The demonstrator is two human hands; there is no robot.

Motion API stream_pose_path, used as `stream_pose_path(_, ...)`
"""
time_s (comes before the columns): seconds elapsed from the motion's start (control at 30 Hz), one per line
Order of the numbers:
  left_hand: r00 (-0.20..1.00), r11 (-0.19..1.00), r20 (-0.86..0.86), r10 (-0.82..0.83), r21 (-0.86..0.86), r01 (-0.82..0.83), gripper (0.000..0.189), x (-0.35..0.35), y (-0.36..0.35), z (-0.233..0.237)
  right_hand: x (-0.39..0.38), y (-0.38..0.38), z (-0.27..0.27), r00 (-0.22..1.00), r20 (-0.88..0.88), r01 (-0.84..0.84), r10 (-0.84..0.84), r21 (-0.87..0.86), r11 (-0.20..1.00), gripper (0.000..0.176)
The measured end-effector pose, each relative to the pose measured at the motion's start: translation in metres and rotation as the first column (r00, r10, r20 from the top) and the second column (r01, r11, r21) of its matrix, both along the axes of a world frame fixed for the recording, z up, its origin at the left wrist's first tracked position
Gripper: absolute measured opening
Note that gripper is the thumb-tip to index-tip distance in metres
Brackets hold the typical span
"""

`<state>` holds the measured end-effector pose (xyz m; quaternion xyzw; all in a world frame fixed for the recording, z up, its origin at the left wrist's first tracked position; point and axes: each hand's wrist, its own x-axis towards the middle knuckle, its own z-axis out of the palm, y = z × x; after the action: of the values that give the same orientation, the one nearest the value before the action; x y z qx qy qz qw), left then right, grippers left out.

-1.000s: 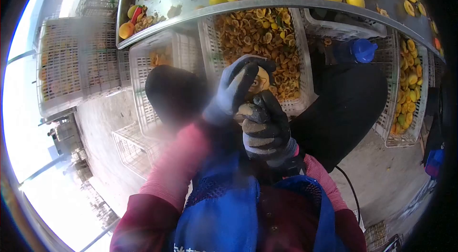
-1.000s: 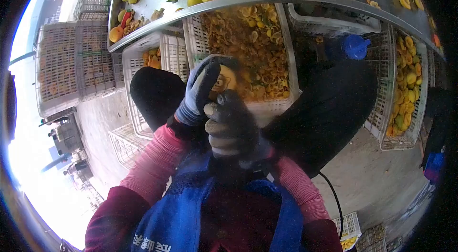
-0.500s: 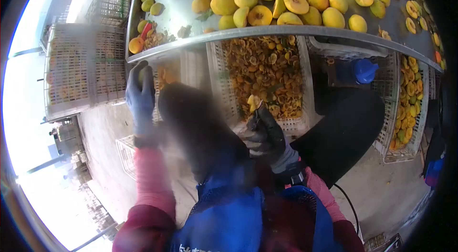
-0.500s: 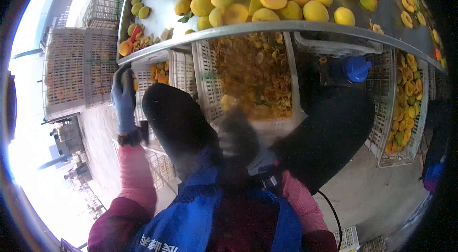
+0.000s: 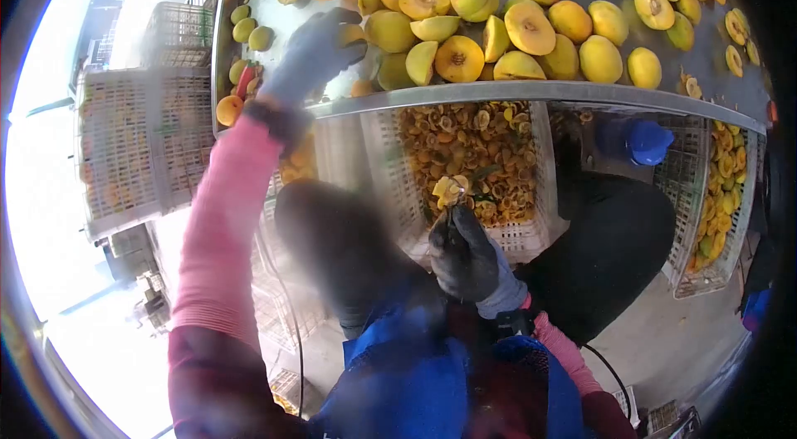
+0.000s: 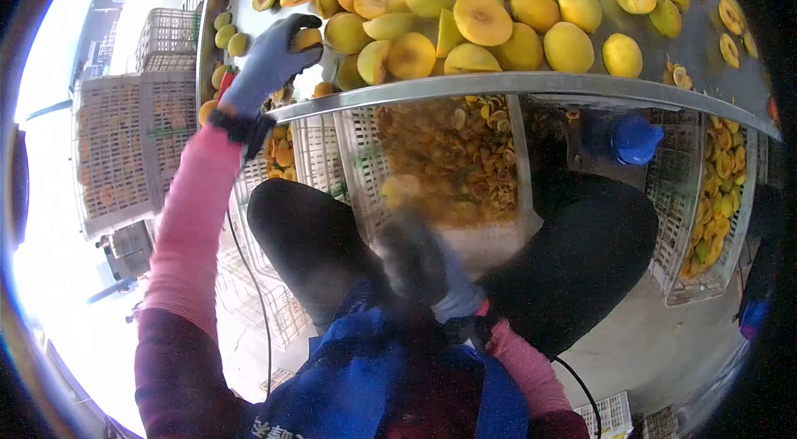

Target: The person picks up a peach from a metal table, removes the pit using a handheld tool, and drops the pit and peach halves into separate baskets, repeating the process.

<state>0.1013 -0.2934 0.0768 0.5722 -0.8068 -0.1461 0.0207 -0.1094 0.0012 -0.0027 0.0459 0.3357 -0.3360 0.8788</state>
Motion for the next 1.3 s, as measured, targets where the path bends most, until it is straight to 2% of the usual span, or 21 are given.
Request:
stream_pose_path(0.03,0.951,0.956,-0.225,0.212,0.250,-0.154,0.035,-0.015,0.024,0.023,-0.005,-0.008,0.020,0.977,0.200,0.065,-0.068,0.023,0.998,0.040)
stream_pose_path(0.07,0.736,0.931,-0.596,0.322,0.341,-0.132,0.032,-0.027,0.051,0.034,-0.007,-0.017,0.039,0.956,0.268,0.089,-0.115,0.106,0.990,0.039)
stream_pose_path(0.1,0.497,0.879,-0.755,0.427,0.475,-0.034,0.033,-0.026,0.073,0.032,-0.009,-0.026,0.057,0.930,0.328,0.106,-0.166,0.193,0.975,0.038)
stream_pose_path(0.17,0.485,0.851,-0.729,0.483,0.522,-0.064,0.040,-0.052,0.126,0.036,-0.003,-0.058,0.088,0.965,0.188,0.080,-0.182,0.450,0.889,0.035)
stream_pose_path(0.23,0.729,0.976,-0.649,0.218,0.158,-0.152,0.047,-0.051,0.159,0.007,0.000,-0.060,0.063,0.991,0.106,0.048,-0.087,0.325,0.944,0.035)
stream_pose_path(0.3,0.860,0.973,-0.481,0.167,-0.059,-0.222,0.054,-0.052,0.176,0.001,0.000,-0.052,0.039,0.986,-0.166,-0.029,0.007,-0.127,0.992,0.035)
stream_pose_path(0.37,0.776,0.975,-0.602,0.189,0.021,-0.221,0.054,-0.062,0.190,0.005,0.007,-0.036,0.030,0.723,-0.631,-0.244,-0.282,-0.615,0.750,0.031)
stream_pose_path(0.43,0.726,0.982,-0.669,0.161,0.038,-0.183,0.050,-0.075,0.199,0.011,0.006,-0.022,0.030,0.618,-0.655,-0.320,-0.434,-0.715,0.622,0.029)
stream_pose_path(0.53,0.549,0.944,-0.777,0.309,0.179,-0.278,0.042,-0.083,0.212,-0.011,0.001,-0.023,0.061,0.713,-0.569,-0.158,-0.409,-0.699,0.697,0.027)
stream_pose_path(0.6,0.648,0.972,-0.727,0.226,0.121,-0.203,0.039,-0.087,0.214,-0.006,0.007,-0.011,0.044,0.489,-0.650,-0.328,-0.581,-0.754,0.568,0.028)
stream_pose_path(0.7,0.784,0.985,-0.621,-0.008,-0.139,-0.099,0.040,-0.097,0.217,0.004,0.004,-0.001,0.058,0.424,-0.702,-0.389,-0.572,-0.712,0.585,0.029)
stream_pose_path(0.77,0.820,0.967,-0.569,-0.062,-0.237,-0.091,0.040,-0.100,0.222,0.002,0.009,0.001,0.056,0.469,-0.589,-0.271,-0.658,-0.805,0.528,0.029)
stream_pose_path(0.83,0.765,0.981,-0.643,0.049,-0.112,-0.158,0.031,-0.109,0.229,0.007,0.002,0.004,0.056,0.642,-0.513,-0.162,-0.570,-0.817,0.553,0.030)
stream_pose_path(0.87,0.731,0.980,-0.673,0.108,-0.050,-0.191,0.034,-0.114,0.233,0.009,-0.005,0.005,0.060,0.780,-0.459,-0.122,-0.426,-0.779,0.615,0.030)
stream_pose_path(0.93,0.699,0.991,-0.705,0.114,0.030,-0.131,0.034,-0.109,0.235,0.011,-0.011,0.009,0.058,0.999,-0.005,0.038,-0.048,-0.538,0.842,0.033)
stream_pose_path(0.97,0.689,0.991,-0.713,0.132,0.090,-0.097,0.033,-0.105,0.236,0.011,-0.012,0.008,0.055,0.909,0.410,0.044,0.076,-0.276,0.960,0.036)
stream_pose_path(1.0,0.680,0.987,-0.717,0.153,0.149,-0.065,0.033,-0.101,0.238,0.011,-0.013,0.007,0.055,0.644,0.762,-0.076,0.064,-0.019,0.997,0.038)
stream_pose_path(1.03,0.633,0.961,-0.737,0.238,0.271,-0.046,0.032,-0.096,0.238,0.005,-0.014,0.008,0.058,0.642,0.766,-0.031,0.040,-0.025,0.999,0.043)
stream_pose_path(1.13,0.560,0.934,-0.756,0.338,0.342,-0.102,0.027,-0.101,0.248,0.009,-0.002,0.008,0.053,0.102,0.991,-0.056,-0.088,0.094,0.994,0.045)
stream_pose_path(1.23,0.380,0.847,-0.757,0.532,0.463,-0.263,0.026,-0.101,0.266,0.012,-0.010,-0.002,0.064,0.105,0.993,0.123,-0.048,0.035,0.992,0.048)
stream_pose_path(1.3,0.165,0.822,-0.849,0.503,0.409,-0.397,0.030,-0.043,0.275,-0.014,-0.011,-0.008,0.051,0.048,0.992,0.025,-0.120,0.118,0.993,0.048)
